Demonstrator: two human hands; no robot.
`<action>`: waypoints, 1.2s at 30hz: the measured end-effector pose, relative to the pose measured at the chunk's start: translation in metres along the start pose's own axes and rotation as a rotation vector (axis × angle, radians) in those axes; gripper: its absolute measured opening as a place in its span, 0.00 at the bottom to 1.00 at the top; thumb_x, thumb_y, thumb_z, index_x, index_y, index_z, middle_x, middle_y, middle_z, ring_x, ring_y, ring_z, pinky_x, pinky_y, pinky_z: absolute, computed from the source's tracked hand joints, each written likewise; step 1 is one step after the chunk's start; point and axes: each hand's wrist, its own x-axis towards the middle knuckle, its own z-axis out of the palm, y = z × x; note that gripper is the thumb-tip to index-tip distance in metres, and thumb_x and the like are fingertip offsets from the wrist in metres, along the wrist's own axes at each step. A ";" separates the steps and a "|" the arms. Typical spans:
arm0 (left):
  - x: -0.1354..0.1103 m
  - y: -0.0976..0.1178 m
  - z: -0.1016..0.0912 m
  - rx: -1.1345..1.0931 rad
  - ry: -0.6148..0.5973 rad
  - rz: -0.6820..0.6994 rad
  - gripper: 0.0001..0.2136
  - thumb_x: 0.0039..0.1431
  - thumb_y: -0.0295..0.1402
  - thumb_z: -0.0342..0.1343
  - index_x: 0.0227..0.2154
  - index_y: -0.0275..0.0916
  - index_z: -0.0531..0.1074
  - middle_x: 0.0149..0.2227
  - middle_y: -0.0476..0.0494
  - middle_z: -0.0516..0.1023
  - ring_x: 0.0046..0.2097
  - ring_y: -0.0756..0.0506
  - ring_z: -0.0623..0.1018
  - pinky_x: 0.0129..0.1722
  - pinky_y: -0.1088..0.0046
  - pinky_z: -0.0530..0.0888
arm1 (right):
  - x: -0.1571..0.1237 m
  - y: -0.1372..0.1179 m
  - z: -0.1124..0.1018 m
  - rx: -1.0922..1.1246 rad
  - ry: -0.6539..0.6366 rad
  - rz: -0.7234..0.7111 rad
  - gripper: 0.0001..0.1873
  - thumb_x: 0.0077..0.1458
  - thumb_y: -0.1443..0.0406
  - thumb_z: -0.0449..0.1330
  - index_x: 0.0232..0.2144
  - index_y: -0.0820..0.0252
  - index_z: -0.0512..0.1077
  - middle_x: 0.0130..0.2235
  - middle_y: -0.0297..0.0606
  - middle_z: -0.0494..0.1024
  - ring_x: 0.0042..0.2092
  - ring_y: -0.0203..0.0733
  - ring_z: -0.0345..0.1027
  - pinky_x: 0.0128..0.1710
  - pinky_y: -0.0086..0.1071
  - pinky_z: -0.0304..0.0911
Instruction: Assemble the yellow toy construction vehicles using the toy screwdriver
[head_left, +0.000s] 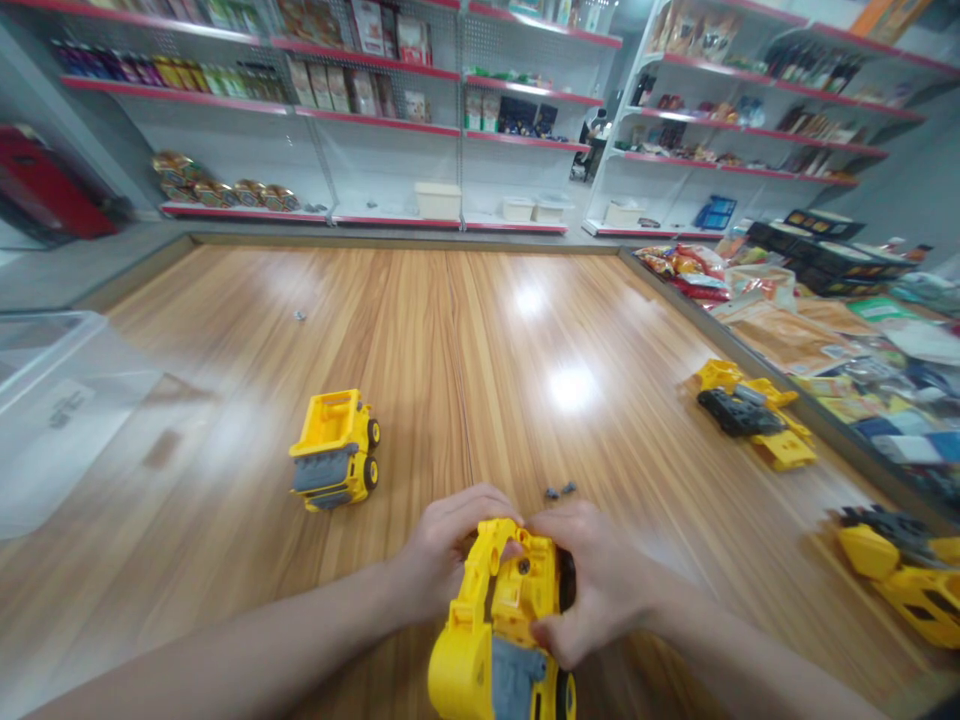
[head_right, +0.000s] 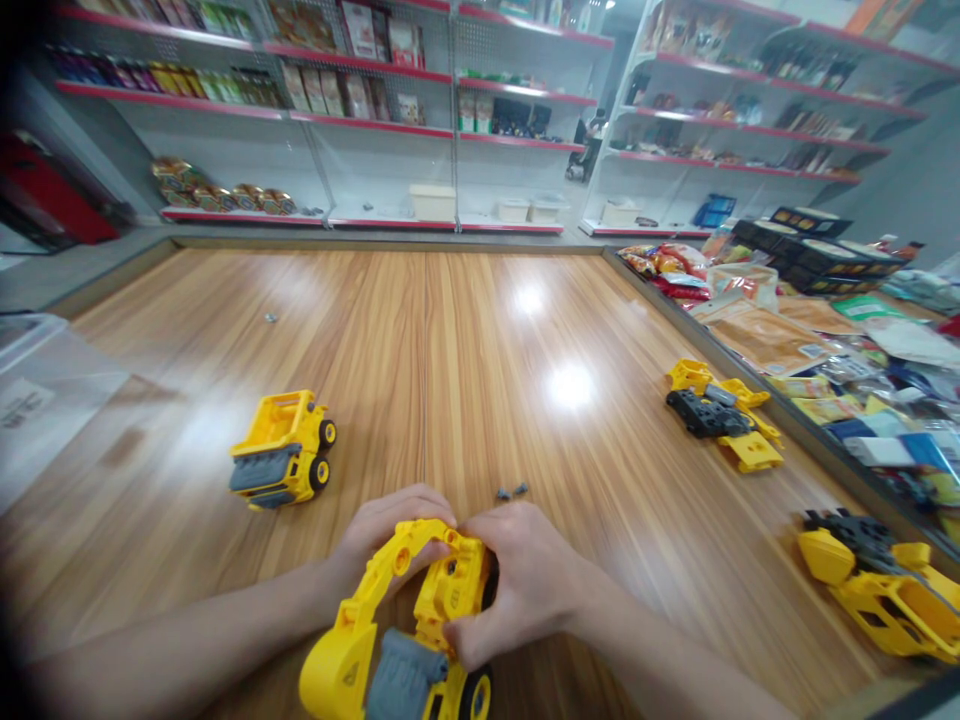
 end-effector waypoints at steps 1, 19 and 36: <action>-0.001 -0.001 0.000 -0.002 0.006 -0.007 0.10 0.58 0.28 0.61 0.42 0.36 0.73 0.36 0.39 0.77 0.37 0.46 0.77 0.37 0.70 0.75 | 0.000 -0.002 -0.001 -0.023 0.012 -0.003 0.21 0.32 0.52 0.67 0.22 0.58 0.64 0.22 0.27 0.63 0.24 0.31 0.54 0.26 0.28 0.52; -0.003 0.007 0.007 0.010 0.028 0.005 0.07 0.57 0.26 0.62 0.38 0.34 0.75 0.32 0.41 0.79 0.33 0.47 0.79 0.34 0.73 0.76 | -0.009 -0.029 0.004 -0.189 0.141 0.119 0.23 0.30 0.46 0.63 0.19 0.59 0.66 0.18 0.34 0.71 0.20 0.38 0.64 0.21 0.29 0.53; 0.006 0.022 0.000 0.047 0.083 -0.166 0.08 0.62 0.31 0.54 0.33 0.35 0.77 0.29 0.43 0.81 0.30 0.47 0.80 0.31 0.74 0.76 | -0.004 -0.023 -0.002 -0.019 0.113 0.091 0.23 0.29 0.49 0.64 0.16 0.59 0.60 0.16 0.28 0.62 0.18 0.29 0.53 0.20 0.25 0.47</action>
